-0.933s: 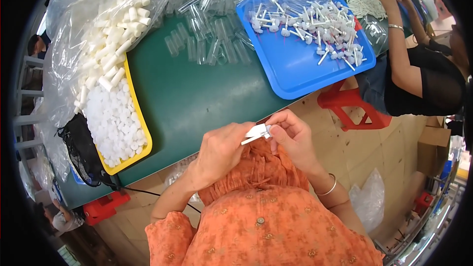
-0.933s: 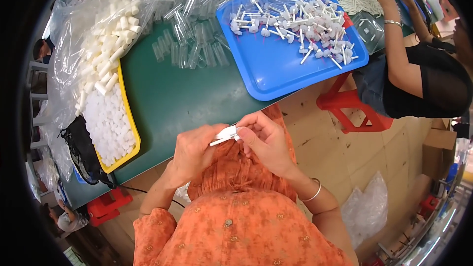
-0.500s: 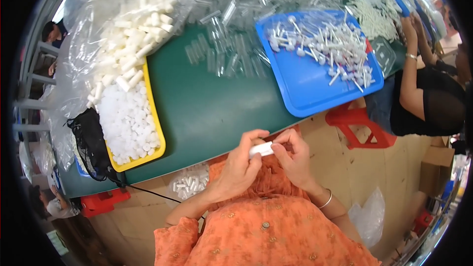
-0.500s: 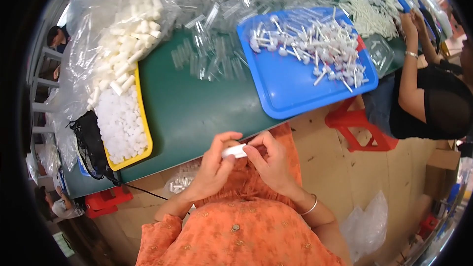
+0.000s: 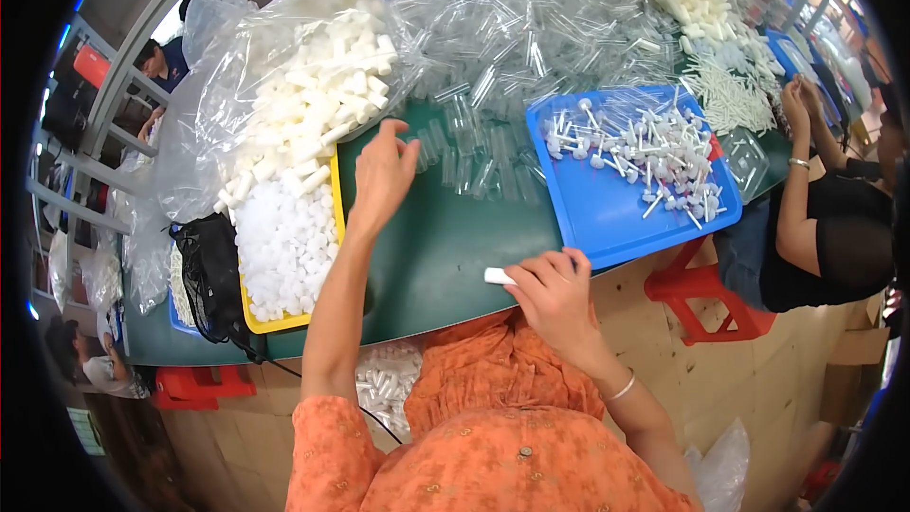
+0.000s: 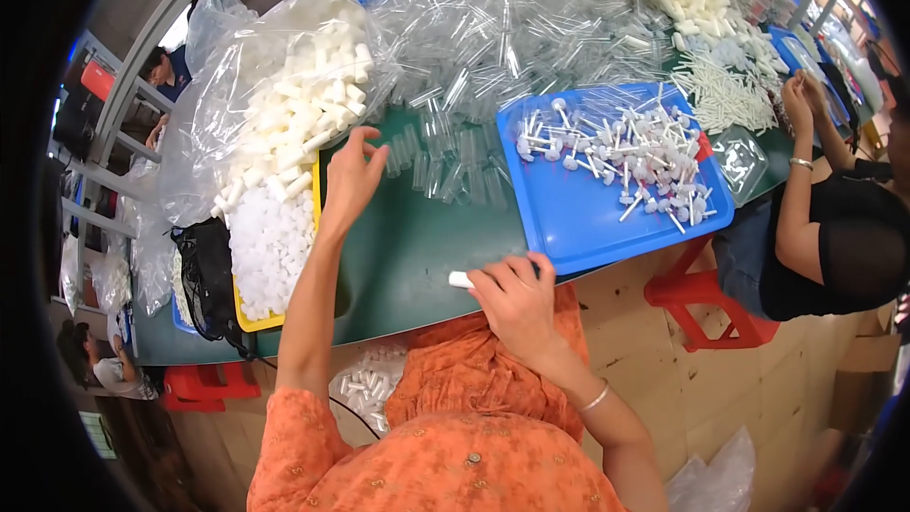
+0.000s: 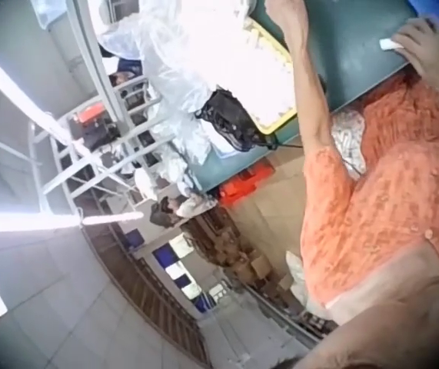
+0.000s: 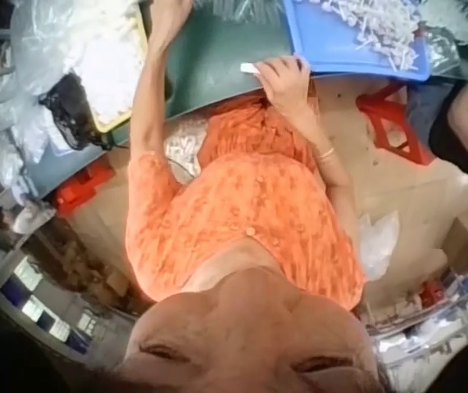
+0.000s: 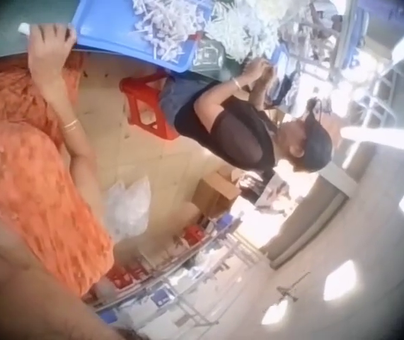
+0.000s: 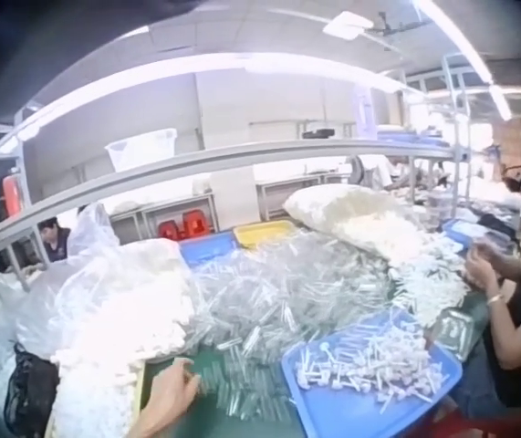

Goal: Insert white cotton filters into plastic tubes and attach spray heads.

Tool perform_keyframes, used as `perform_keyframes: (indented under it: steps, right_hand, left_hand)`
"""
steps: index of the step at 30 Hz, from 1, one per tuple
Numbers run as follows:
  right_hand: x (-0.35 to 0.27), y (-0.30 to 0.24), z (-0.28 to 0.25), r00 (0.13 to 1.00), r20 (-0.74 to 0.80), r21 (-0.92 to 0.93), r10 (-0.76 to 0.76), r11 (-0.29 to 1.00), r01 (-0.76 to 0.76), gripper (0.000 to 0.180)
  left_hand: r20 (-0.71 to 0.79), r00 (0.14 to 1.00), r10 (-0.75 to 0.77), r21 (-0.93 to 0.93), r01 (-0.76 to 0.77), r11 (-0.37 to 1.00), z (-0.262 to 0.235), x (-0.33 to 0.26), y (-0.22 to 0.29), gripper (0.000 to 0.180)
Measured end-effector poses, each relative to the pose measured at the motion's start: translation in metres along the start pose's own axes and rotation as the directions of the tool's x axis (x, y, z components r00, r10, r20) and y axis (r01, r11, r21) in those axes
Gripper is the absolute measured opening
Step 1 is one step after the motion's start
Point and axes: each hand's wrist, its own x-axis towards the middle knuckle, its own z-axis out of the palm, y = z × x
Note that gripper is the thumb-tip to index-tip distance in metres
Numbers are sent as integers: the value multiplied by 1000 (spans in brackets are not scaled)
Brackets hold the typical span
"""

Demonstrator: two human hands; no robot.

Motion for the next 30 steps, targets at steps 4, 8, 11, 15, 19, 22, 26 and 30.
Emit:
perform_keyframes:
  steps: [4,8,11,15,19,22,26,30]
  right_hand:
    - [8,-7,5,994,100,-63,-38,997,44,20]
    - [9,-1,13,984,164,37,-76,997,71,15]
    - [9,5,-4,993,91,274,73,957,-95,15]
    - [6,3,-41,930,218,651,295,666,-364,22]
    - [8,-6,-45,936,246,664,250,661,-351,24]
    - [3,-3,-38,944,286,548,165,780,-302,28]
    - [5,-9,-41,943,319,442,89,866,-232,28]
    - [7,-10,-39,954,290,399,-78,916,-47,22]
  left_hand:
    - [87,986,-142,257,116,959,25,25,-39,36]
    - [78,989,-129,232,108,967,22,13,-37,36]
    - [-30,995,-98,-152,93,984,3,-26,3,31]
    - [380,919,103,-762,248,599,-10,-122,35,29]
    - [636,758,145,-741,547,389,-12,-156,57,35]
    - [658,731,180,-716,533,451,-11,-163,58,31]
    - [737,656,161,-624,571,533,-12,-169,49,34]
    - [632,762,142,-552,315,772,-19,-175,61,33]
